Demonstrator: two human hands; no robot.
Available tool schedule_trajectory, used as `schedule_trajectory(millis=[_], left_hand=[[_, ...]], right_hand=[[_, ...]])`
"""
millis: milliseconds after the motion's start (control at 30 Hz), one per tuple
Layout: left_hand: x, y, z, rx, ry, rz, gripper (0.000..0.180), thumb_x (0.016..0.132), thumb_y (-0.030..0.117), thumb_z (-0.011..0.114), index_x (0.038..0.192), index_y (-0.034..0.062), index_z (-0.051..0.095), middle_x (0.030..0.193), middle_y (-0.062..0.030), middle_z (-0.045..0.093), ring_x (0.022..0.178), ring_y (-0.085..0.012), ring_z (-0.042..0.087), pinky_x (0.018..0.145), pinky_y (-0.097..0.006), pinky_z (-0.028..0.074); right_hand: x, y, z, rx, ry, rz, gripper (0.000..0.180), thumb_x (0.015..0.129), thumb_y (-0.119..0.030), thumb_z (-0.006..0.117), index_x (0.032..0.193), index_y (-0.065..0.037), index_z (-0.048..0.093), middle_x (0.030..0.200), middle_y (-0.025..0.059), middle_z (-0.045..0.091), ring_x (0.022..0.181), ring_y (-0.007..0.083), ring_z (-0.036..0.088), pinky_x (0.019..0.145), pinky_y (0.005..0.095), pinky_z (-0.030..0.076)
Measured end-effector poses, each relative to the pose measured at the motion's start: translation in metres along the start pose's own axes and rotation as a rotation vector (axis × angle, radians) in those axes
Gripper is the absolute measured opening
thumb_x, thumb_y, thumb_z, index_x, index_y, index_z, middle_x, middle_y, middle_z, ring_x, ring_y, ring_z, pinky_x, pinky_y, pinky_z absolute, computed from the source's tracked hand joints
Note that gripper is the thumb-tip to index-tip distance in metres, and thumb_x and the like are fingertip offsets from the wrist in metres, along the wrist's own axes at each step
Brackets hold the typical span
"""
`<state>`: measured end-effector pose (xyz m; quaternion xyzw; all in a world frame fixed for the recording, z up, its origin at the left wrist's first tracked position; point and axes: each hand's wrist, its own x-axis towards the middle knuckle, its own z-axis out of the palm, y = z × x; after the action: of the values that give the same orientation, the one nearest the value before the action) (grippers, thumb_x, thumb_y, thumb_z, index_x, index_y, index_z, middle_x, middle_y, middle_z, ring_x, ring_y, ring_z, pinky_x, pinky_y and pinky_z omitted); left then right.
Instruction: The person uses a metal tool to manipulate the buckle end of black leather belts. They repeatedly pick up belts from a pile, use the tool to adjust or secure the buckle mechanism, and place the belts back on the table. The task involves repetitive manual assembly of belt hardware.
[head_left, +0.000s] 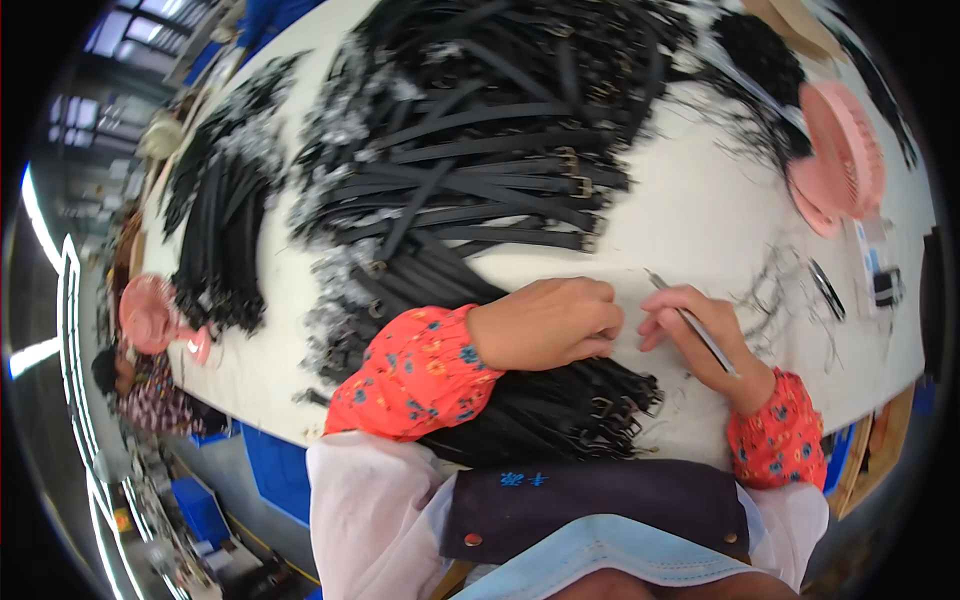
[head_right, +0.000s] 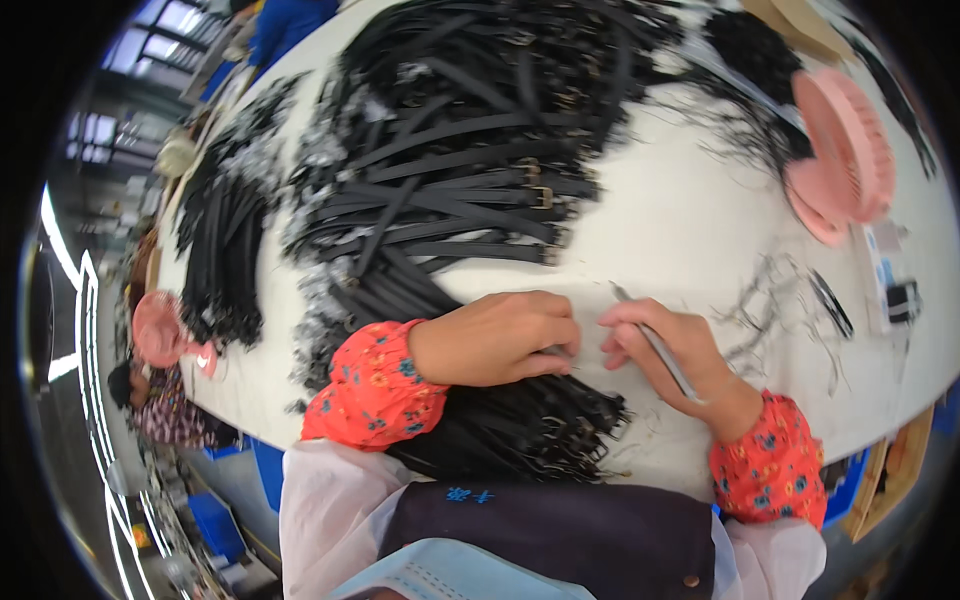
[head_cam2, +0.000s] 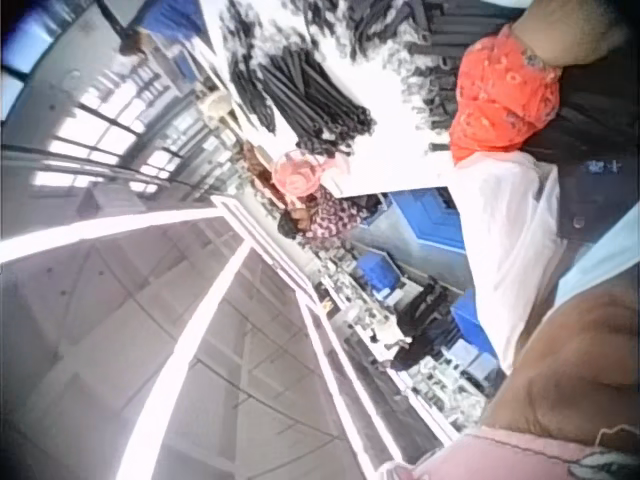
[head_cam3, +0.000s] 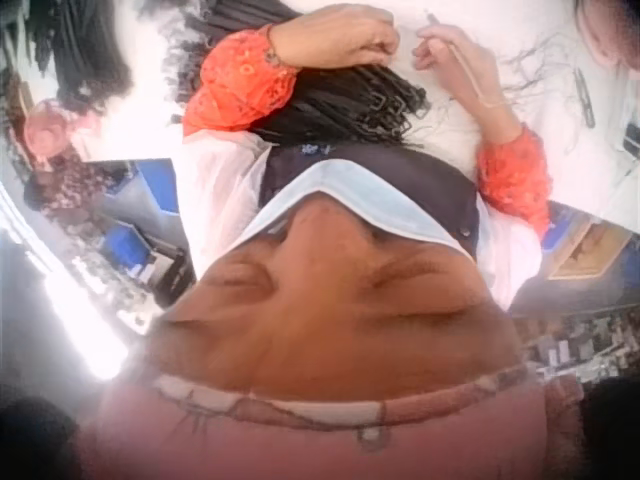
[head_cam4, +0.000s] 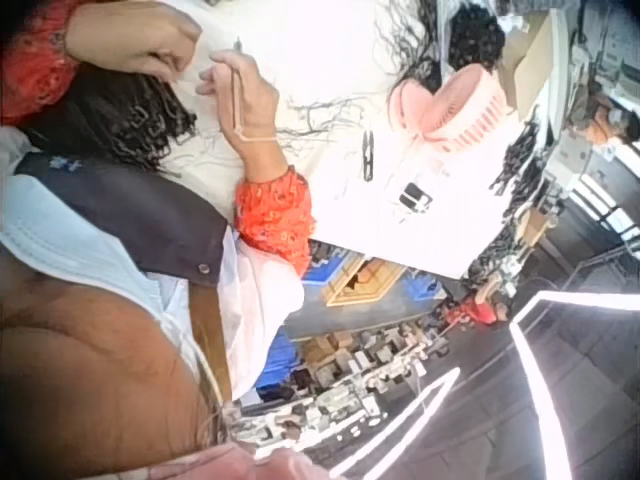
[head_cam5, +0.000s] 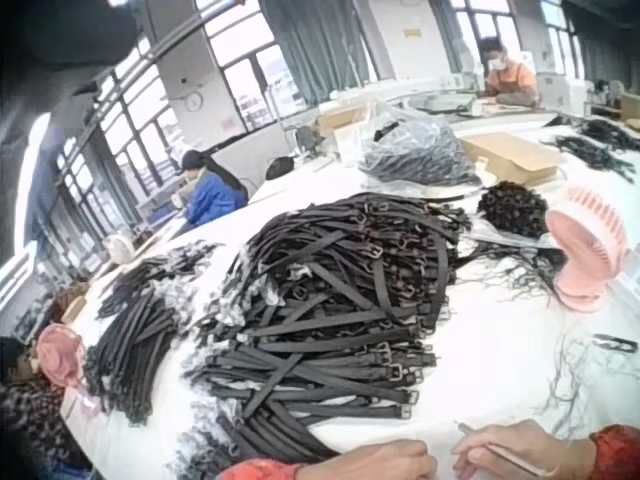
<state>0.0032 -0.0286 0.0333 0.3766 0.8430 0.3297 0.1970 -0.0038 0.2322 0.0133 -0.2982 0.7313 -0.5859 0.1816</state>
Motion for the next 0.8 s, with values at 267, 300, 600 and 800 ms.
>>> schedule_trajectory(millis=[267,300,600,800], left_hand=[[-0.014,-0.031,-0.017,0.717,0.379,-0.318,0.012,0.081,0.01,0.069,0.091,0.0053,0.065,0.094,-0.0074,0.062,0.097,-0.0273,0.066,0.075,-0.038,0.054],[-0.014,-0.03,-0.017,0.761,0.371,-0.271,0.006,0.08,0.01,0.066,0.085,0.0073,0.068,0.087,-0.0044,0.064,0.097,-0.0237,0.065,0.075,-0.038,0.053],[0.015,-0.031,0.019,-0.106,0.373,-0.04,0.022,0.091,0.017,0.07,0.108,0.0032,0.073,0.097,-0.0148,0.073,0.092,-0.0348,0.068,0.084,-0.042,0.053],[0.028,-0.019,0.036,-0.288,0.402,0.029,0.02,0.088,0.011,0.072,0.104,-0.0019,0.066,0.103,-0.0182,0.065,0.095,-0.0382,0.064,0.085,-0.042,0.052]], right_hand=[[-0.005,0.01,0.007,-0.143,0.003,-0.097,0.013,0.102,-0.002,0.054,0.112,0.0,0.063,0.087,0.0137,0.073,0.077,0.0218,0.073,0.071,0.0311,0.059],[-0.004,0.007,0.007,-0.151,-0.001,-0.106,0.013,0.101,-0.001,0.055,0.112,-0.001,0.063,0.086,0.0136,0.073,0.077,0.024,0.073,0.071,0.0319,0.059],[0.001,0.006,0.004,-0.369,0.063,-0.522,0.013,0.103,-0.006,0.052,0.113,-0.005,0.059,0.084,0.011,0.072,0.066,0.0227,0.064,0.062,0.0347,0.05],[-0.012,0.021,0.001,-0.358,0.216,-0.431,0.015,0.107,-0.01,0.048,0.117,-0.005,0.057,0.088,0.0127,0.072,0.071,0.0244,0.067,0.065,0.0349,0.053]])
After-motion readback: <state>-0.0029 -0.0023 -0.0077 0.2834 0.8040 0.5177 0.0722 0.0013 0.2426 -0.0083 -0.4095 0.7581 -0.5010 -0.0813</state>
